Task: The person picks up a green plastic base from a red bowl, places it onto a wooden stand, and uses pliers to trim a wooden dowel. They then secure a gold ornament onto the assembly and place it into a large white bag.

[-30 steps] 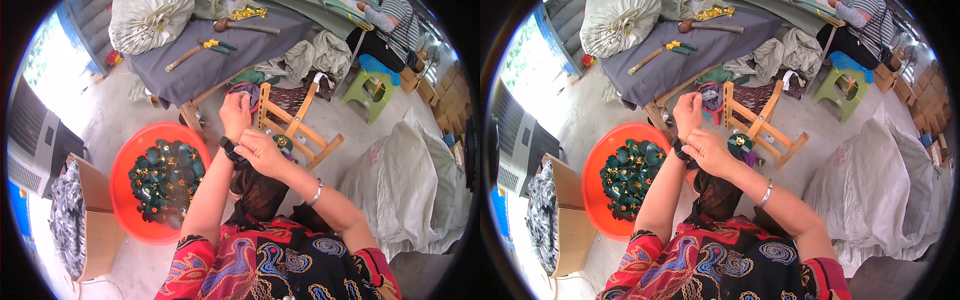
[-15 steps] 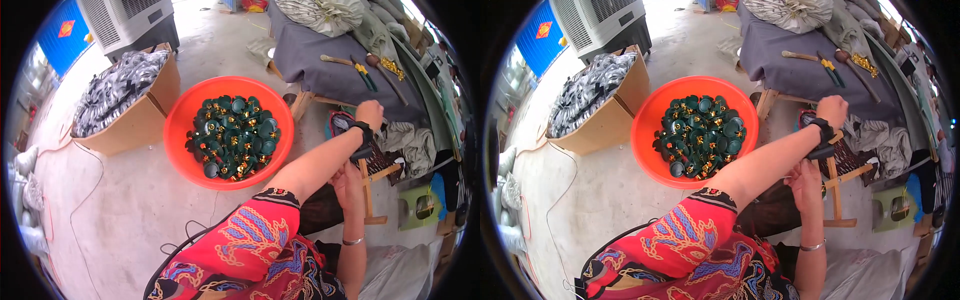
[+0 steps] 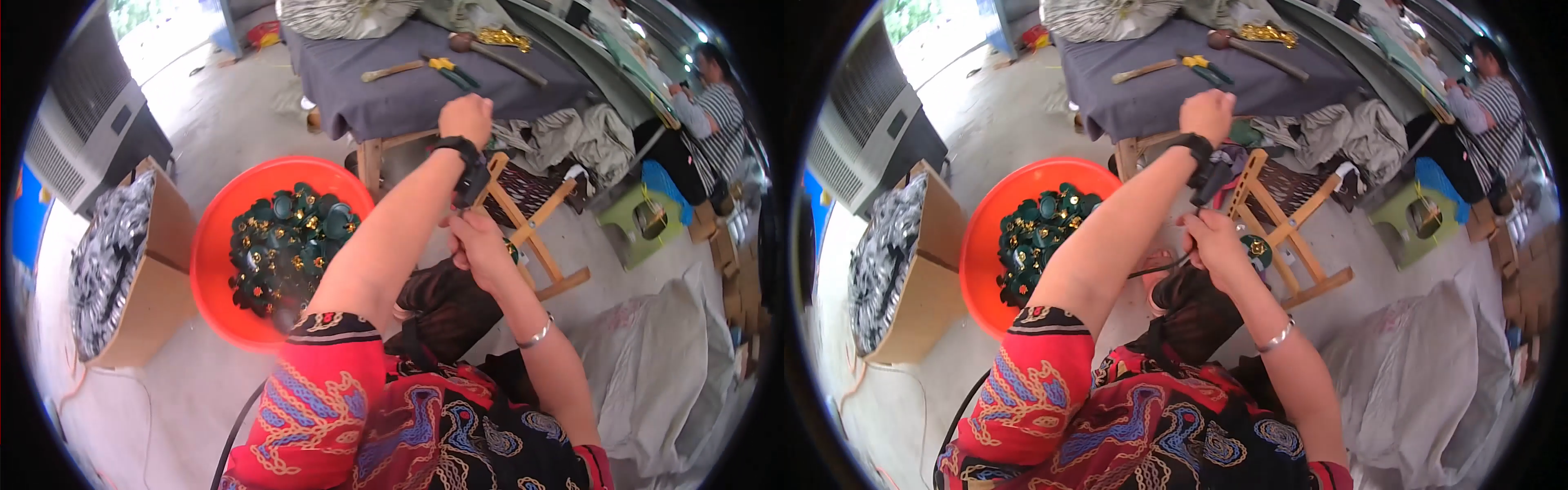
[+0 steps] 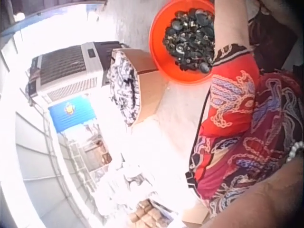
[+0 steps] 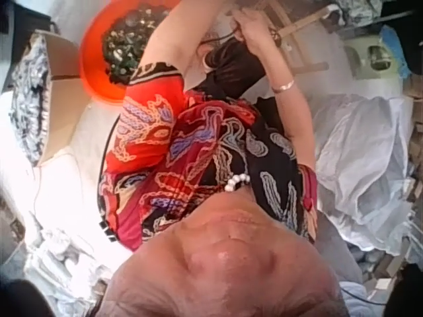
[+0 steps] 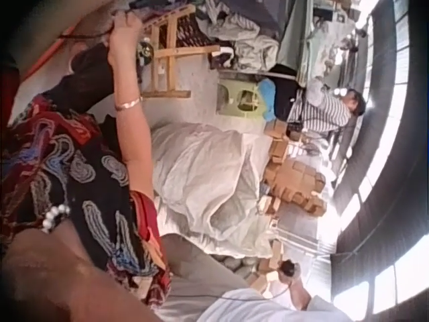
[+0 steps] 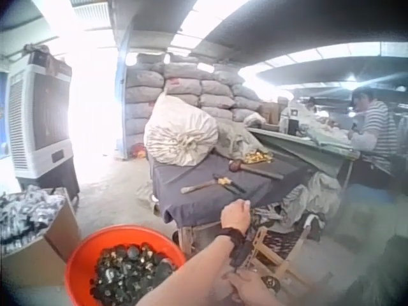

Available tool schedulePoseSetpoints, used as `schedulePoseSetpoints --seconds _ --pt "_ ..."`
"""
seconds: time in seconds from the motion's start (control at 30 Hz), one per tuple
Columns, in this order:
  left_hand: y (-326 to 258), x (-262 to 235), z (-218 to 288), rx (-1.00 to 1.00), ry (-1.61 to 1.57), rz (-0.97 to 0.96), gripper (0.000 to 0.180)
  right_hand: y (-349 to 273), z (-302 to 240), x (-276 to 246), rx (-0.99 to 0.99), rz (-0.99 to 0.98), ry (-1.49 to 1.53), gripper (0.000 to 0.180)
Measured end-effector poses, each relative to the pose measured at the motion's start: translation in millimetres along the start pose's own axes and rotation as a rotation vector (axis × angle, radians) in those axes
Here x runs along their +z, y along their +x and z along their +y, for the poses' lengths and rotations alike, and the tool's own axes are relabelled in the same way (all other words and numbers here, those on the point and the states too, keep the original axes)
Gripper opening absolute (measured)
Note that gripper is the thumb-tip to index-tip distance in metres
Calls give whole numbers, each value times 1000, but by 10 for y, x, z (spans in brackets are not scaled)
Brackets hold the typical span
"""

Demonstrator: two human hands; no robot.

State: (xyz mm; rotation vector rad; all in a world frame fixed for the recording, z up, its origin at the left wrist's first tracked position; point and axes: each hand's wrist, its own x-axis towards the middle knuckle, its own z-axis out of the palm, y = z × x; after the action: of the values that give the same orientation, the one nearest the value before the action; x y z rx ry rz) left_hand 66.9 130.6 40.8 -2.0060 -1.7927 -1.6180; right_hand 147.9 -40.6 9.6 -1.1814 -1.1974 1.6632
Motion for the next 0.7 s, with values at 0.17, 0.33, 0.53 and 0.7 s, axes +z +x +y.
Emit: schedulePoseSetpoints --seconds 0.17,0.33,0.53,0.7 --pt "163 32 -26 -232 -356 56 35 16 10 71 21 -77 73 16" --pt "112 -68 351 -448 -888 -108 29 117 48 129 -16 13 128 14" --pt "81 -310 700 -430 -1385 -120 27 193 85 177 -360 -52 428 21" --pt "35 -357 879 -331 -1269 -126 20 -45 -93 -282 -203 -105 60 23"
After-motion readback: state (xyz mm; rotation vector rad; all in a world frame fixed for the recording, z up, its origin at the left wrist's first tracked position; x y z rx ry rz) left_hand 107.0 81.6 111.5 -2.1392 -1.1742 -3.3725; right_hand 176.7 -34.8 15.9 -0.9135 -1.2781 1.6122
